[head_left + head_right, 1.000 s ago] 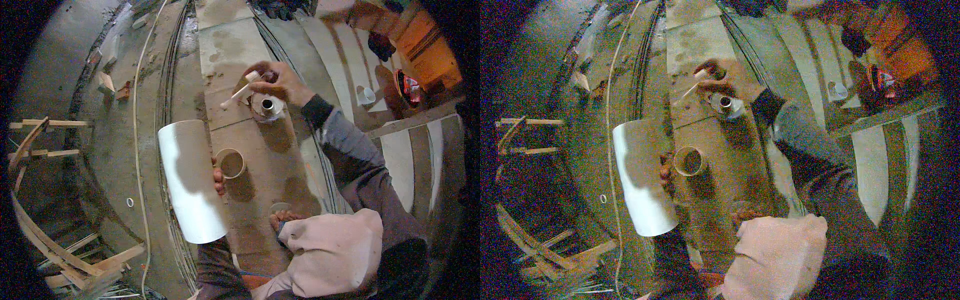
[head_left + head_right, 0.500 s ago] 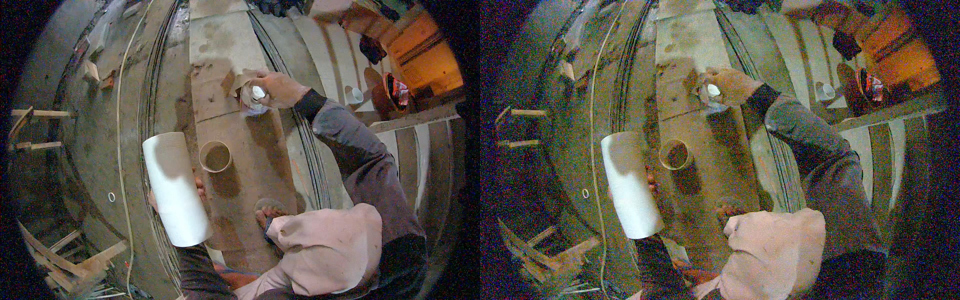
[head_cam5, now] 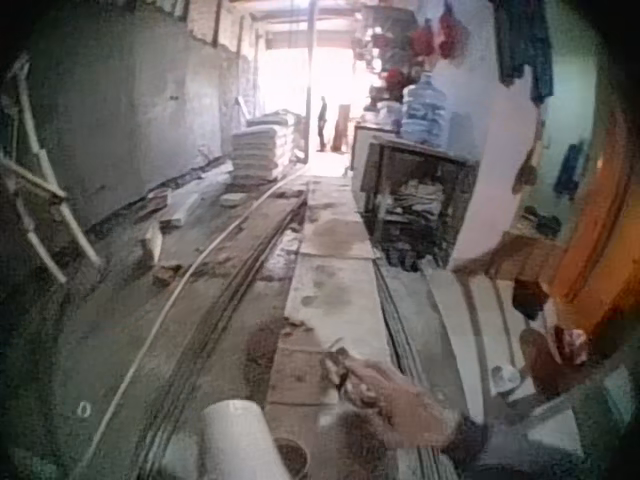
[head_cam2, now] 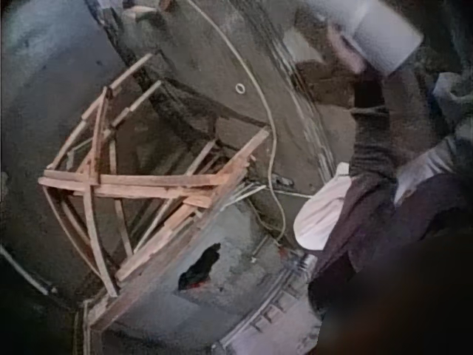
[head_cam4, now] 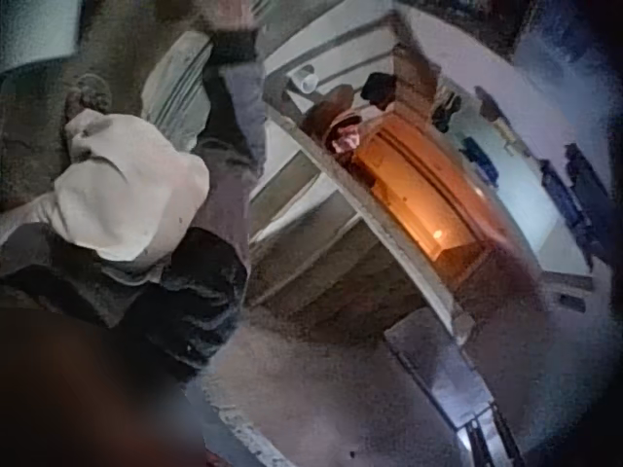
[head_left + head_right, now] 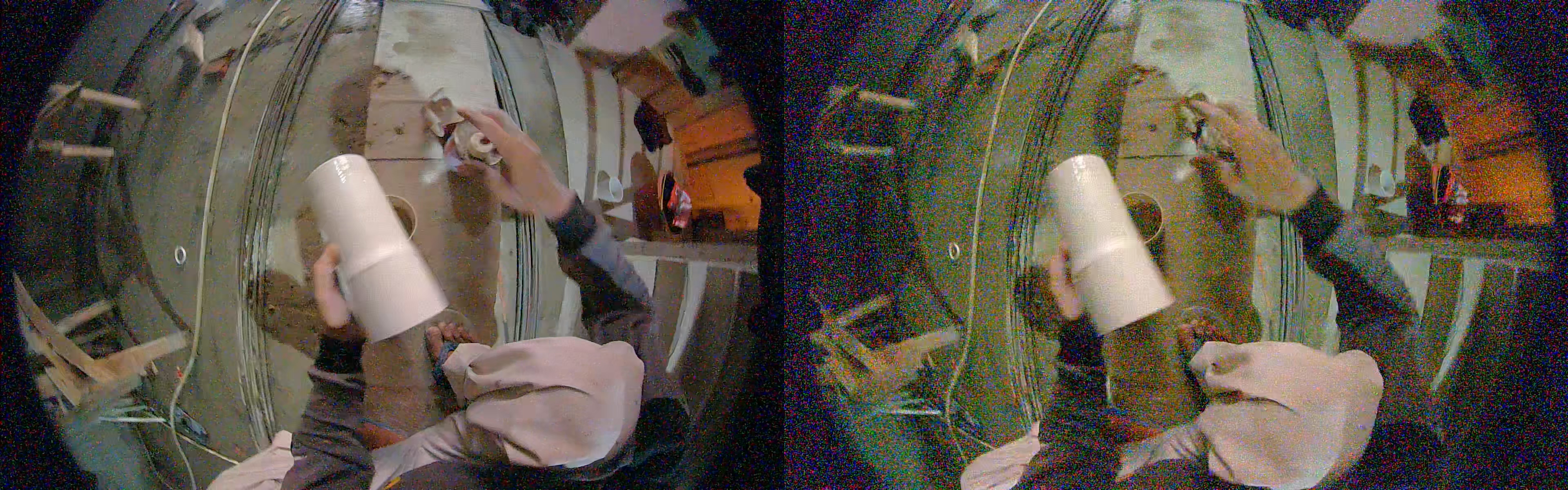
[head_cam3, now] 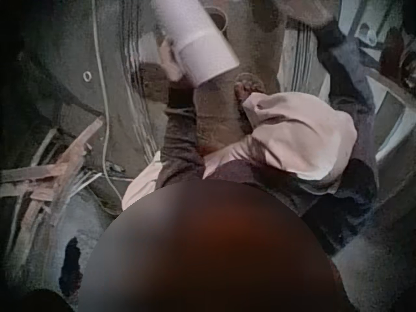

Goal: The person sits on the floor and applies glue from a small can to the rim of a white PVC pipe using a brush. They repeatedly dip the brush into the glue and spread it around the pipe's edge, then inspect the coated rim.

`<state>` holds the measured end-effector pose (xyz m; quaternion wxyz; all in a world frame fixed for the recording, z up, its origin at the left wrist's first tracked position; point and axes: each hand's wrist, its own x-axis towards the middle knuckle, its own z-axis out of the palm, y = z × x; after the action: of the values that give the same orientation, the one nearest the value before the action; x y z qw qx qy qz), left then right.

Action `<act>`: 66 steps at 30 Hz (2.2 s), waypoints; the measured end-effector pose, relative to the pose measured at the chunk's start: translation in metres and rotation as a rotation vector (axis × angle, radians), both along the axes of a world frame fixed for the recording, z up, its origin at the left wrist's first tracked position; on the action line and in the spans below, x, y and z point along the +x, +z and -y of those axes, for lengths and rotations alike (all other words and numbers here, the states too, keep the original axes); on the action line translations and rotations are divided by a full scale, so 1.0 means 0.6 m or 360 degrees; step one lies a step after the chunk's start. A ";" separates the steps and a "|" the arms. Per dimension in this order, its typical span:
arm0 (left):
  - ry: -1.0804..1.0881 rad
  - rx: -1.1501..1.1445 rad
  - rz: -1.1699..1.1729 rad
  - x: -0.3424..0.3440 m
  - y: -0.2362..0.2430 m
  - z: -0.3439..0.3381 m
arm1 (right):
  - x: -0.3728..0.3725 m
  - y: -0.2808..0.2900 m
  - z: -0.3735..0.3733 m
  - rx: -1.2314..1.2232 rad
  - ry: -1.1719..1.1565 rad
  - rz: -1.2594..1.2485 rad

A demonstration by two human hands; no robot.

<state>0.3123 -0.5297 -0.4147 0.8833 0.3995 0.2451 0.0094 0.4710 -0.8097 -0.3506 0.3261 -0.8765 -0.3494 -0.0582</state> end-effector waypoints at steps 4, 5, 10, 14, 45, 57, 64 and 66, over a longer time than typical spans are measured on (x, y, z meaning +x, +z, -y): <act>0.0279 -0.0829 0.0223 0.040 0.004 0.128 | -0.148 0.040 -0.052 0.0839 -0.0063 -0.1176; 0.0311 -0.0988 0.0164 0.051 0.007 0.162 | -0.169 0.036 -0.062 0.0772 -0.0145 -0.0902; 0.0290 -0.1170 0.0128 0.056 0.057 0.219 | -0.183 0.040 -0.084 0.0575 -0.0455 -0.0225; 0.0455 -0.1155 0.0227 0.042 0.066 0.228 | -0.154 0.094 -0.099 -0.0032 -0.0068 0.0056; 0.0686 0.1883 0.0535 0.093 -0.062 0.198 | -0.034 0.118 -0.176 -0.0653 0.0694 -0.0082; 0.0079 0.2540 0.0115 0.022 -0.251 0.096 | -0.041 0.122 -0.202 -0.0818 0.0681 -0.0097; 0.0051 0.2380 0.0139 0.044 -0.260 0.090 | -0.033 0.125 -0.213 -0.0789 0.0771 -0.0065; -0.0001 0.2569 0.0151 0.040 -0.259 0.091 | -0.032 0.128 -0.215 -0.0864 0.0743 -0.0120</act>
<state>0.3360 -0.5844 -0.5698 0.3321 0.9133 0.1248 0.2002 0.4519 -0.6810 -0.2740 0.0985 -0.8293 -0.5305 0.1452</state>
